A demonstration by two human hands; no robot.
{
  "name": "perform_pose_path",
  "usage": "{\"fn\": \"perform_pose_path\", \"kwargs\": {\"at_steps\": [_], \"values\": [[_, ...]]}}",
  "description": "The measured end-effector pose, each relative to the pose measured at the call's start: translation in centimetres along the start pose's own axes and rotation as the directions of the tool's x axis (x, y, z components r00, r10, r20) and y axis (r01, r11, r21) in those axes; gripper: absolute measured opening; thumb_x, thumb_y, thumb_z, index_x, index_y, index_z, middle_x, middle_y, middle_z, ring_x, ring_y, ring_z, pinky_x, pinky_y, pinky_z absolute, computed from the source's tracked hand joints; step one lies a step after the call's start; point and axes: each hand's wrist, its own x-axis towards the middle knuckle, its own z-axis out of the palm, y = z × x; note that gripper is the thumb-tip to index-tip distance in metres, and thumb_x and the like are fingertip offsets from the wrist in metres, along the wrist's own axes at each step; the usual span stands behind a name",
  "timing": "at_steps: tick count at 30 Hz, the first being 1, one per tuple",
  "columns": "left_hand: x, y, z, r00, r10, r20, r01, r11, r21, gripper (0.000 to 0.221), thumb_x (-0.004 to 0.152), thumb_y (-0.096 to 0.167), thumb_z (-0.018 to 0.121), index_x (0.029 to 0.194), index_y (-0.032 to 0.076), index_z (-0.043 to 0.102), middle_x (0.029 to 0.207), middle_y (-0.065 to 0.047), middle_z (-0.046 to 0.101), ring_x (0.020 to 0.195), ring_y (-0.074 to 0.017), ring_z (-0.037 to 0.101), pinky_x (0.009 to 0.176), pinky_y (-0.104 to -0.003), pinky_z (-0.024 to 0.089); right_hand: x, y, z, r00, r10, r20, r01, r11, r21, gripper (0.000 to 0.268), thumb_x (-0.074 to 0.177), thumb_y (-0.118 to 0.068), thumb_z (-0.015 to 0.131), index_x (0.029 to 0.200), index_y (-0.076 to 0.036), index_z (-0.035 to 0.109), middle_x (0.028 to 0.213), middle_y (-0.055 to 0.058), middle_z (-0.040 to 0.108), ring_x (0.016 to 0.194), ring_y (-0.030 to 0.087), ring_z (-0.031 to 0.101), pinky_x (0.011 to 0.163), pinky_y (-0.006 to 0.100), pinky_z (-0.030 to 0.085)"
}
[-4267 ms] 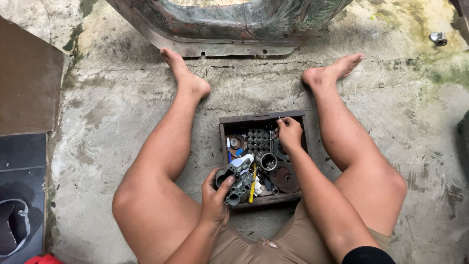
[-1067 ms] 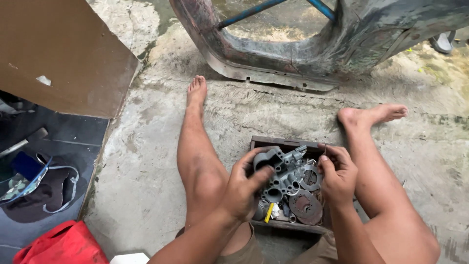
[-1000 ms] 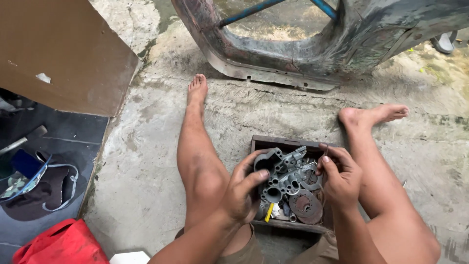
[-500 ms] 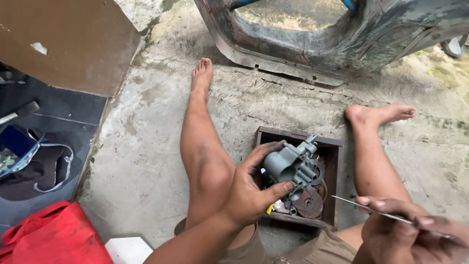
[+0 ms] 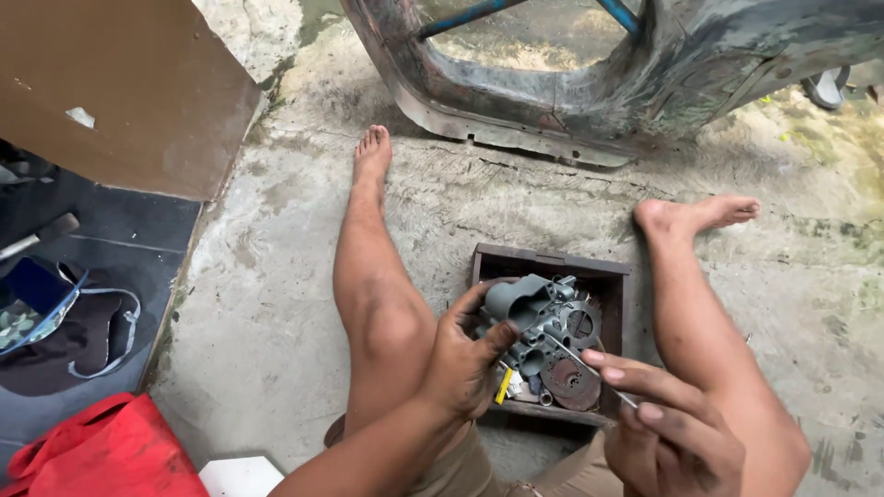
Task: Repairing and cleaning a motorcycle carburetor using a small metal tool while sitting on the floor.
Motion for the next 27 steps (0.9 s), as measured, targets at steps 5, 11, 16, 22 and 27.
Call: {"fn": "perform_pose_path", "kwargs": {"at_steps": [5,11,16,22,27], "values": [[-0.6,-0.5,0.4,0.992,-0.115,-0.046,0.105,0.978,-0.182,0.051,0.093,0.014,0.067,0.14,0.005,0.051,0.126,-0.014,0.062,0.114,-0.0247,0.058,0.098,-0.038,0.044,0.3,-0.8,1.2,0.999,-0.025,0.041,0.031,0.988,-0.151,0.017,0.101,-0.009,0.056,0.114,-0.011,0.046,0.116,0.016,0.068,0.111,0.034,0.079,0.092,0.034,0.071],[-1.0,0.1,1.0,0.985,0.139,0.103,-0.128,0.986,-0.106,0.03,0.108,0.023,0.052,0.13,0.002,0.056,0.126,-0.012,0.062,0.11,-0.0202,0.059,0.096,-0.033,0.049,-1.7,0.2,-0.3,0.993,-0.017,0.116,0.012,0.999,0.047,0.017,0.102,-0.012,0.056,0.118,-0.012,0.05,0.124,0.016,0.066,0.118,0.037,0.077,0.103,0.042,0.072],[-1.4,0.6,1.4,0.95,0.283,0.131,-0.295,0.952,0.085,0.03,0.11,0.023,0.052,0.127,-0.001,0.06,0.134,-0.013,0.058,0.121,-0.0212,0.054,0.107,-0.033,0.043,-0.9,0.1,-0.9,0.98,-0.035,0.196,0.013,0.994,0.111,0.019,0.102,-0.014,0.054,0.121,-0.01,0.052,0.129,0.018,0.065,0.124,0.04,0.075,0.11,0.049,0.07],[-1.4,1.1,2.0,0.954,0.278,0.109,-0.276,0.961,-0.033,0.036,0.112,0.029,0.047,0.132,0.0,0.052,0.14,-0.014,0.053,0.127,-0.0232,0.052,0.112,-0.037,0.04,1.3,-0.4,-0.8,0.935,-0.149,0.321,0.147,0.989,0.03,0.023,0.103,-0.023,0.05,0.119,-0.007,0.05,0.13,0.021,0.065,0.126,0.04,0.072,0.114,0.054,0.064],[-1.2,1.6,2.0,0.979,0.178,0.097,-0.158,0.97,-0.185,0.044,0.109,0.04,0.05,0.136,0.005,0.048,0.133,-0.014,0.058,0.119,-0.0226,0.057,0.104,-0.037,0.046,-2.3,2.8,-1.4,0.97,-0.2,0.14,0.182,0.974,0.133,0.021,0.104,-0.022,0.055,0.124,-0.014,0.056,0.127,0.016,0.068,0.122,0.038,0.075,0.112,0.049,0.067]]}}
